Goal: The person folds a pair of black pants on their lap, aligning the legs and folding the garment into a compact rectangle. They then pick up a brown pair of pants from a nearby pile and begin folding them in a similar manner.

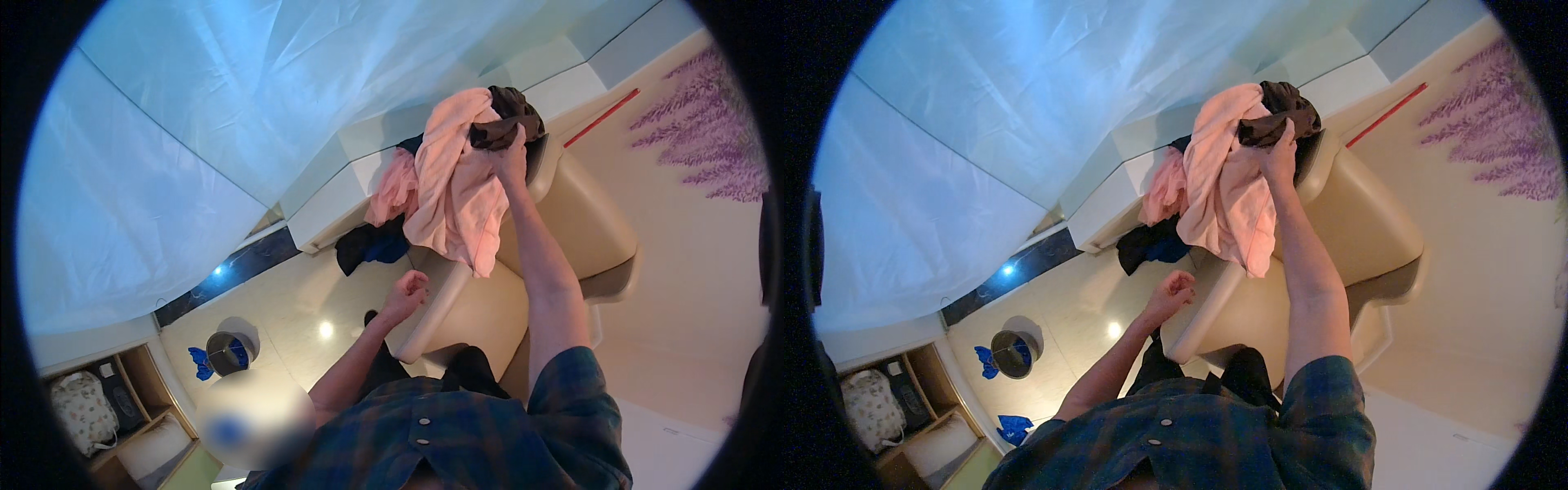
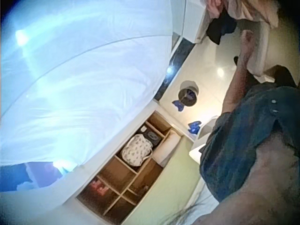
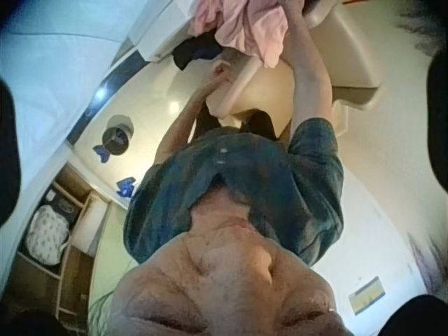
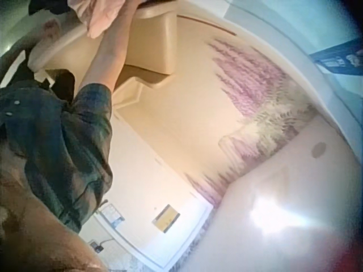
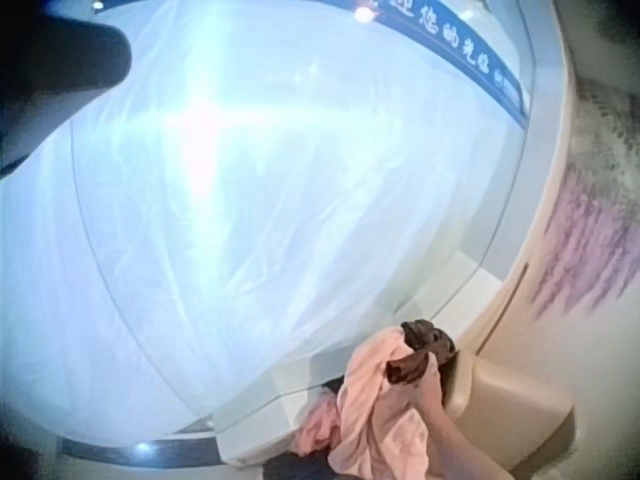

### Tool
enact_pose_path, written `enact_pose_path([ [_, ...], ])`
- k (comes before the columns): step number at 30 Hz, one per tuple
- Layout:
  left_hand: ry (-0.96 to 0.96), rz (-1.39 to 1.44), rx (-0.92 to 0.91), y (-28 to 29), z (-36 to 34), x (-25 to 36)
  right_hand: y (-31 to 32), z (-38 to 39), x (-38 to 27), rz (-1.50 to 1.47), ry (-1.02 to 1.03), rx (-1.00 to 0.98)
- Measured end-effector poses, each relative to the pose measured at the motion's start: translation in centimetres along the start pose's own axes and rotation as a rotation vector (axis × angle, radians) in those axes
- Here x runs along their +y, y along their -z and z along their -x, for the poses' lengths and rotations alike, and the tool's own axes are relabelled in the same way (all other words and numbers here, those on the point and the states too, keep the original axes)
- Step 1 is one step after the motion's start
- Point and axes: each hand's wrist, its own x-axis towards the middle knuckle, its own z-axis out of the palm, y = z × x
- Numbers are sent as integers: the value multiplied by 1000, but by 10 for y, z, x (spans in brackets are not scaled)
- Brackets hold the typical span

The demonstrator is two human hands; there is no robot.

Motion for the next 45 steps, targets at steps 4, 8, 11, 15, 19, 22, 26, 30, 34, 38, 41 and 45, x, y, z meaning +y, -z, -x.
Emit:
enact_pose_path([
  [4,-90,-18,12,-3,-13,13,9,-13,5,6,-42,-33],
  [8,-130,-185,49,-15,-24,44,18,-30,-2,90,-5,-47],
  [11,-208,-256,66,-26,-41,66,28,-44,2,161,27,-91],
  [15,-322,-350,192,-50,-76,108,37,-79,36,235,79,-230],
  [19,-471,-605,300,-74,-131,155,39,-115,80,-123,131,-146],
  [22,-569,-746,386,-99,-181,173,43,-135,120,-407,-96,-247],
  [26,-423,-952,500,-128,-250,185,36,-126,147,-171,130,-145],
  [30,-263,-1213,681,-145,-325,159,41,-133,141,-246,226,-209],
  [34,-237,-1392,750,-150,-356,127,54,-127,133,-281,291,-383],
  [38,-200,-1487,764,-143,-368,118,62,-130,138,-384,282,-486],
  [41,-115,-1591,756,-143,-372,118,65,-130,142,-491,349,-505],
  [45,-60,-1417,659,-148,-371,131,65,-131,139,-487,313,-600],
])
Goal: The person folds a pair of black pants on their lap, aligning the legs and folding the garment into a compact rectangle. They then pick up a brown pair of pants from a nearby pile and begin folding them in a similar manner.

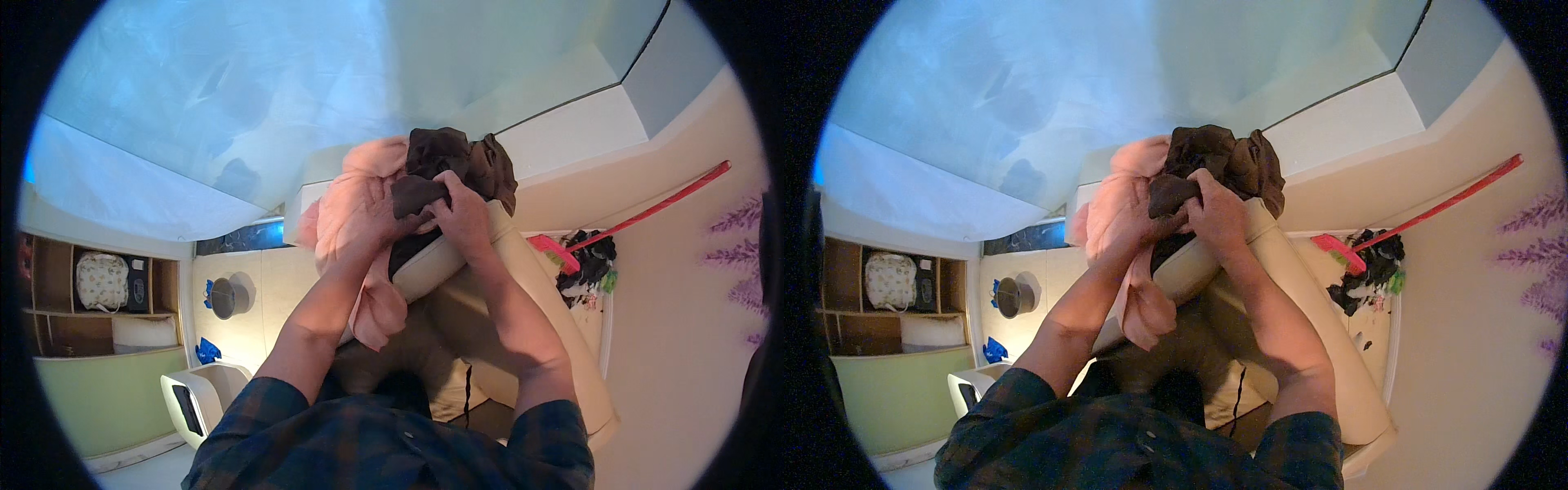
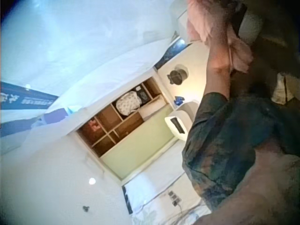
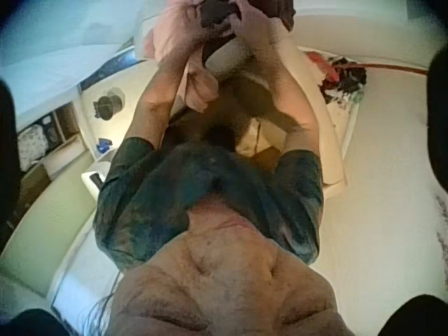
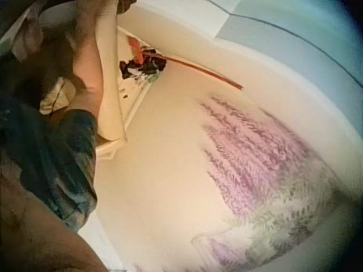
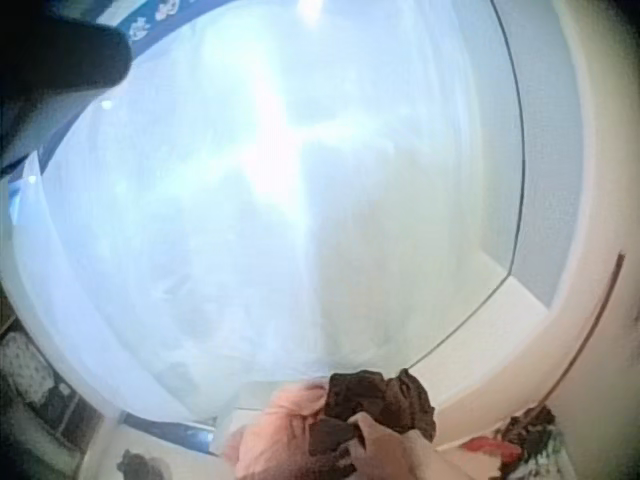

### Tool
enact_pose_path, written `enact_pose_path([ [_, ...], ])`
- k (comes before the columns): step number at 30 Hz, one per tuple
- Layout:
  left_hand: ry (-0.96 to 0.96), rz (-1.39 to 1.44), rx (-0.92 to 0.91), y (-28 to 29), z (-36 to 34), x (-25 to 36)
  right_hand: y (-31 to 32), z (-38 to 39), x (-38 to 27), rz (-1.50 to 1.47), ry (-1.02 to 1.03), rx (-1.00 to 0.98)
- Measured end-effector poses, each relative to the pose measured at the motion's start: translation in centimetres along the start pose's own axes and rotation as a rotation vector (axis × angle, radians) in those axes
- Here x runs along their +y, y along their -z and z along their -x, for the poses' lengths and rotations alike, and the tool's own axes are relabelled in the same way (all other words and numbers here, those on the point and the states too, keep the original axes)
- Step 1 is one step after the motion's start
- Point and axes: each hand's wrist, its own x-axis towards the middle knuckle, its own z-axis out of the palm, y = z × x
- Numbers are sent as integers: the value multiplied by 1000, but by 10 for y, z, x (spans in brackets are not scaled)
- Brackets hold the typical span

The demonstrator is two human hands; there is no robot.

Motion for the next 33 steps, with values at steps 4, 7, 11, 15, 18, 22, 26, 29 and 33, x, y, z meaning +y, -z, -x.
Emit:
enact_pose_path([
  [4,56,-10,-113,-7,0,2,-5,-4,10,-94,-66,48],
  [7,94,-100,-149,-10,-3,-4,-1,-9,2,-151,-126,49],
  [11,159,-31,-108,-11,-2,3,-2,-10,10,-327,-114,95],
  [15,177,-13,-45,5,5,19,-4,-9,21,-524,-98,76],
  [18,182,10,-64,10,7,24,1,-7,16,-677,-120,29],
  [22,162,-32,-78,4,4,18,5,-7,15,-694,-129,-5],
  [26,102,8,22,-1,8,15,6,-7,13,-707,-143,9],
  [29,29,-12,53,-3,8,11,8,-7,13,-814,-151,22],
  [33,-60,-33,40,2,7,0,13,-9,30,-935,-213,51],
])
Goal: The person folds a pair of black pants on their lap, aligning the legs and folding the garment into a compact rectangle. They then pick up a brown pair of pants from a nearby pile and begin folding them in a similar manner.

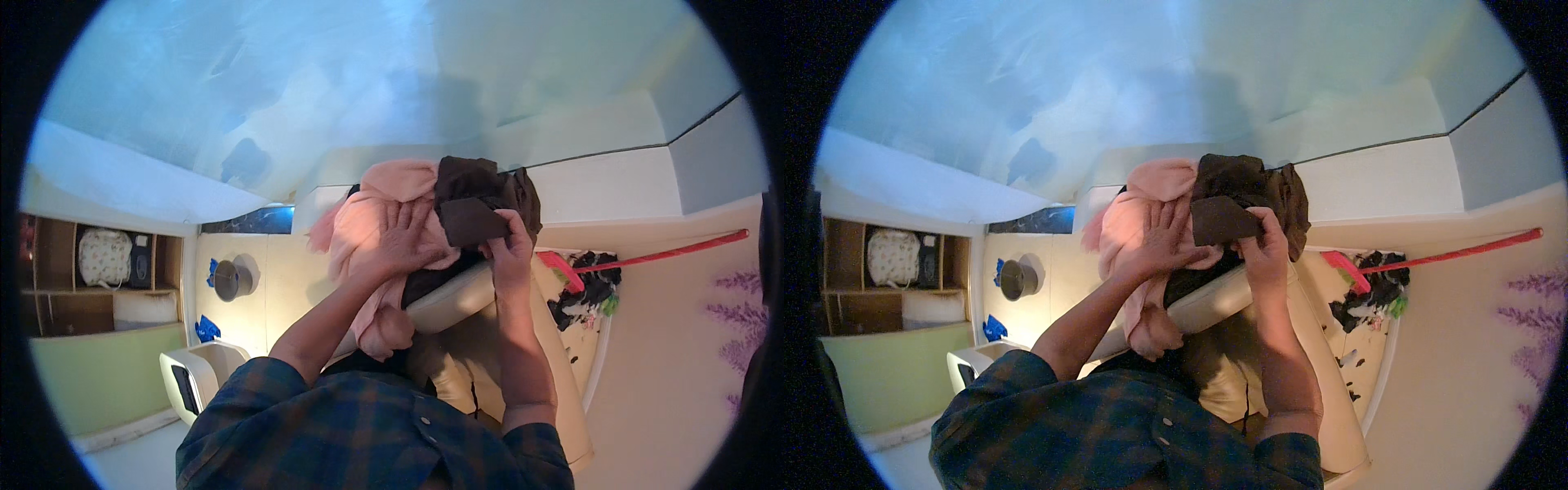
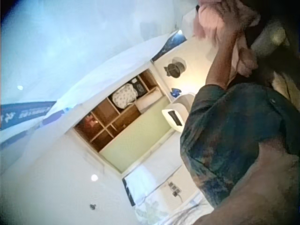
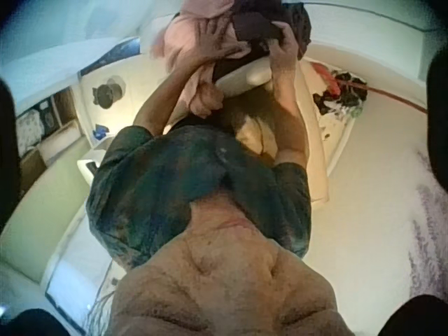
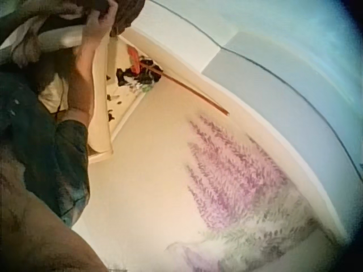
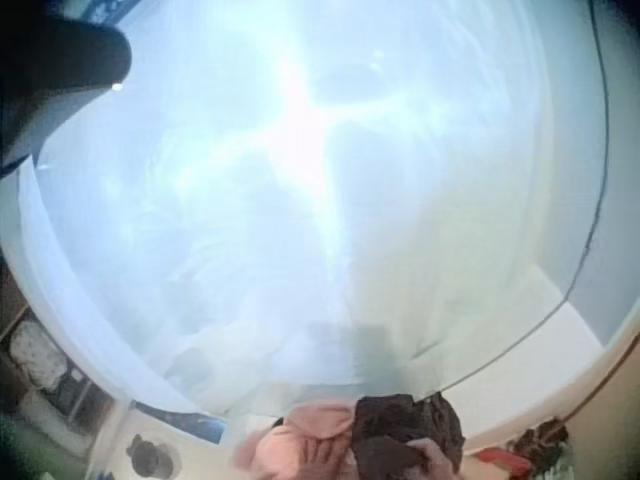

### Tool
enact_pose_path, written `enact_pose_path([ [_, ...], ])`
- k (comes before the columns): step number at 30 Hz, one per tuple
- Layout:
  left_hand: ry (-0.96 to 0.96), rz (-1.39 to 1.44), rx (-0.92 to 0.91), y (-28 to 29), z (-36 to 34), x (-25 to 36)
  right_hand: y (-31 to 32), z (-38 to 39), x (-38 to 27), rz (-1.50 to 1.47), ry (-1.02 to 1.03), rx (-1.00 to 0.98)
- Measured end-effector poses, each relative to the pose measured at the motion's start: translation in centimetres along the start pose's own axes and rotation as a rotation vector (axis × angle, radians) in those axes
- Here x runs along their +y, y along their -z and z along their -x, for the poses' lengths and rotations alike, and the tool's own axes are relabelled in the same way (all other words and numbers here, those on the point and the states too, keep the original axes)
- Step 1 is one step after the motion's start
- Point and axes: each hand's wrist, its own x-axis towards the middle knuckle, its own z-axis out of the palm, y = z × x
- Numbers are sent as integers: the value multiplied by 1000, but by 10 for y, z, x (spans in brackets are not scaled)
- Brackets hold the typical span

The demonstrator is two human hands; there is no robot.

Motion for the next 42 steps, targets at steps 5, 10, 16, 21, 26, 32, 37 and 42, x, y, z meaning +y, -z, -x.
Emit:
enact_pose_path([
  [5,33,1,-75,18,-3,13,16,-4,-6,-286,14,136],
  [10,-68,-20,-19,11,-4,8,5,-4,-18,-31,6,240],
  [16,-116,54,69,4,-2,5,7,-4,-10,68,68,312],
  [21,-154,82,144,-1,-4,4,9,-5,-7,182,106,334],
  [26,-215,112,223,-14,-2,-7,4,-8,-8,253,54,381],
  [32,-11,147,-42,-6,4,1,10,-10,-1,304,89,335],
  [37,-14,73,68,18,32,15,11,-13,-1,436,102,334],
  [42,8,-32,92,21,55,19,17,-18,7,628,172,358],
])
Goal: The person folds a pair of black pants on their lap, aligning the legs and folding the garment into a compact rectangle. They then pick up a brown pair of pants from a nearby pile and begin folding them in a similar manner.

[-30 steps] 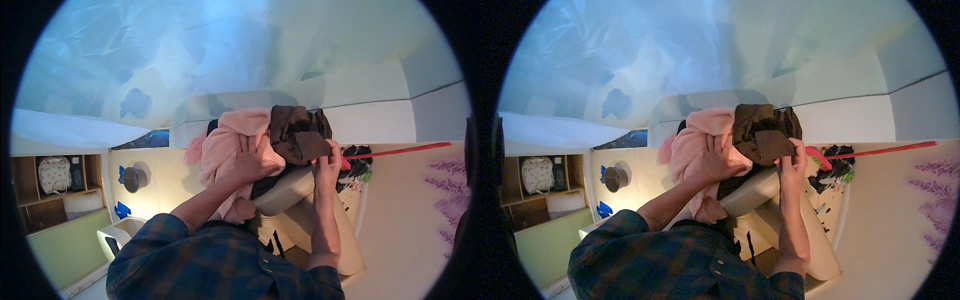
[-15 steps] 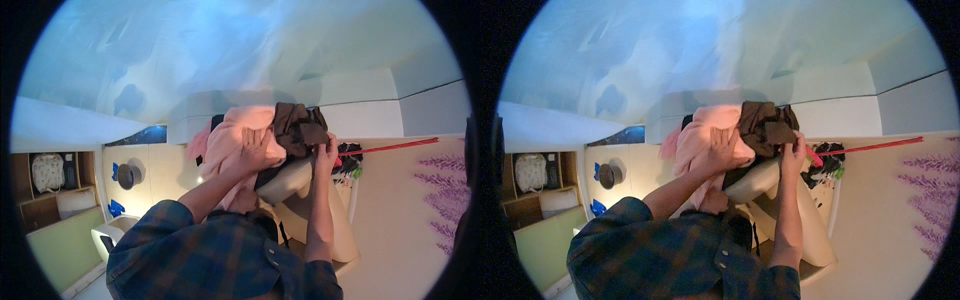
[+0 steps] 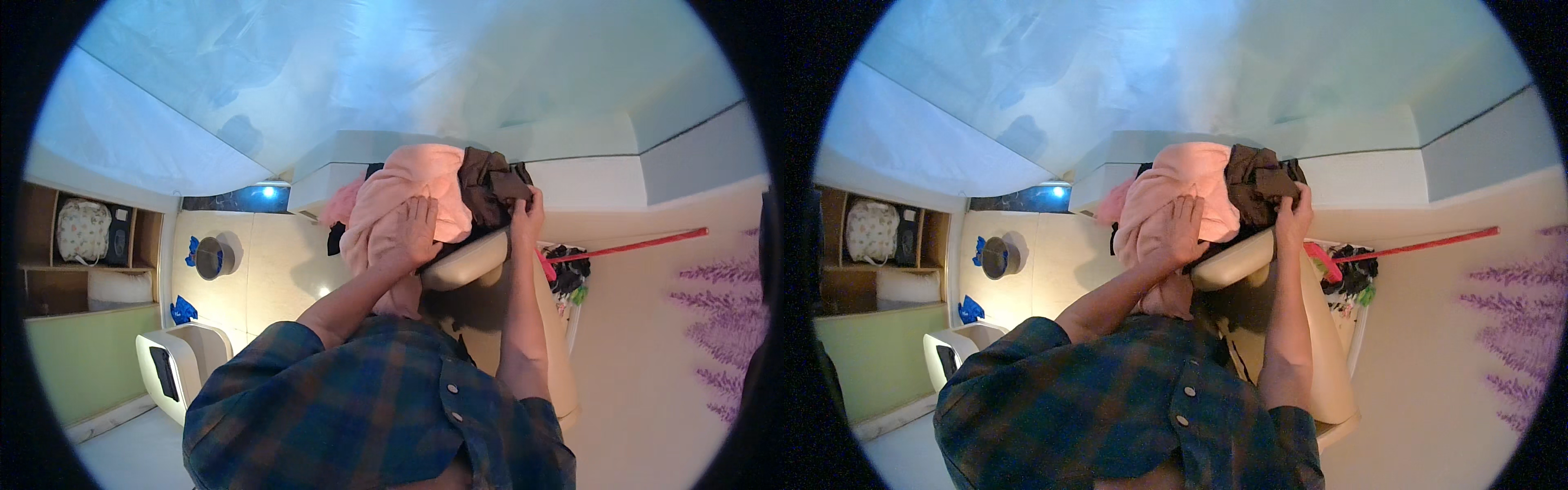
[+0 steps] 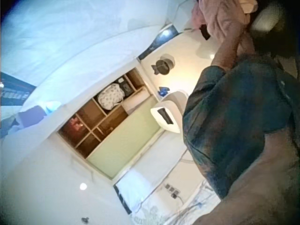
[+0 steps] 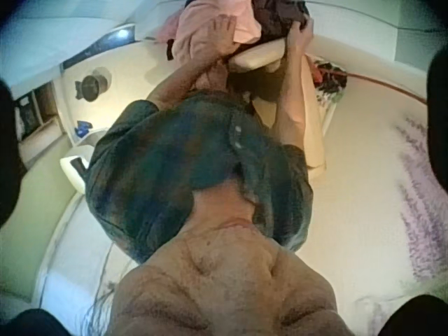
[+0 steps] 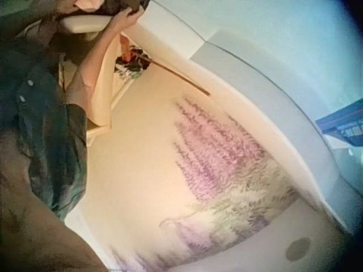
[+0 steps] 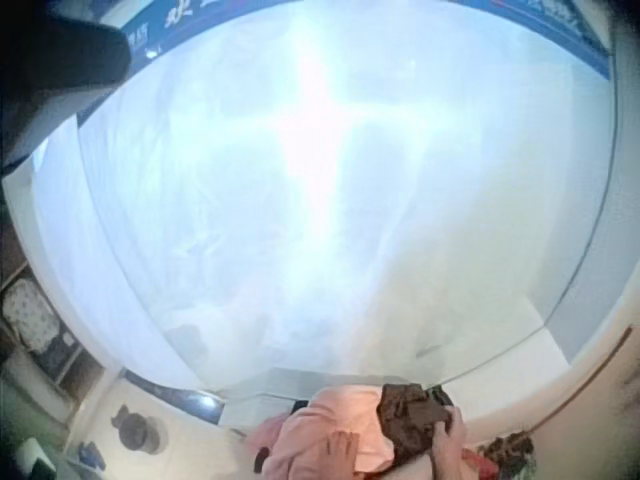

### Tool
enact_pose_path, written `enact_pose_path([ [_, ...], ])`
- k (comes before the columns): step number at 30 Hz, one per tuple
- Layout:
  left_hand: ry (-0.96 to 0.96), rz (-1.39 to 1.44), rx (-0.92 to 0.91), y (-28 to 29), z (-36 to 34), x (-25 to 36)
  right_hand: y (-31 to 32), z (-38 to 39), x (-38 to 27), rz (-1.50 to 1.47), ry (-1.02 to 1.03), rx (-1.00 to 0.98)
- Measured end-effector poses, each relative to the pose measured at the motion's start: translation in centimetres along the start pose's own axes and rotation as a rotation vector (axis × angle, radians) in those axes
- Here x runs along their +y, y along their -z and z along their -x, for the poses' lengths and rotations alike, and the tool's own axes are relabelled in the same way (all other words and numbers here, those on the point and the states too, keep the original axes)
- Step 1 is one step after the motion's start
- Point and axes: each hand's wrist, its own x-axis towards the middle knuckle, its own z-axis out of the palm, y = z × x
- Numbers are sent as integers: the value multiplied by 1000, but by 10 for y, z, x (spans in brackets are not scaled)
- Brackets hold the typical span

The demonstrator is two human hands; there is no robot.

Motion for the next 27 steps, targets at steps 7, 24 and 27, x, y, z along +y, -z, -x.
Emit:
enact_pose_path([
  [7,-194,-100,-29,22,-11,-7,0,4,-20,108,49,44],
  [24,200,1937,288,101,-66,-45,6,32,-17,198,172,7],
  [27,132,1989,318,144,-84,-25,6,34,-18,255,218,-31],
])
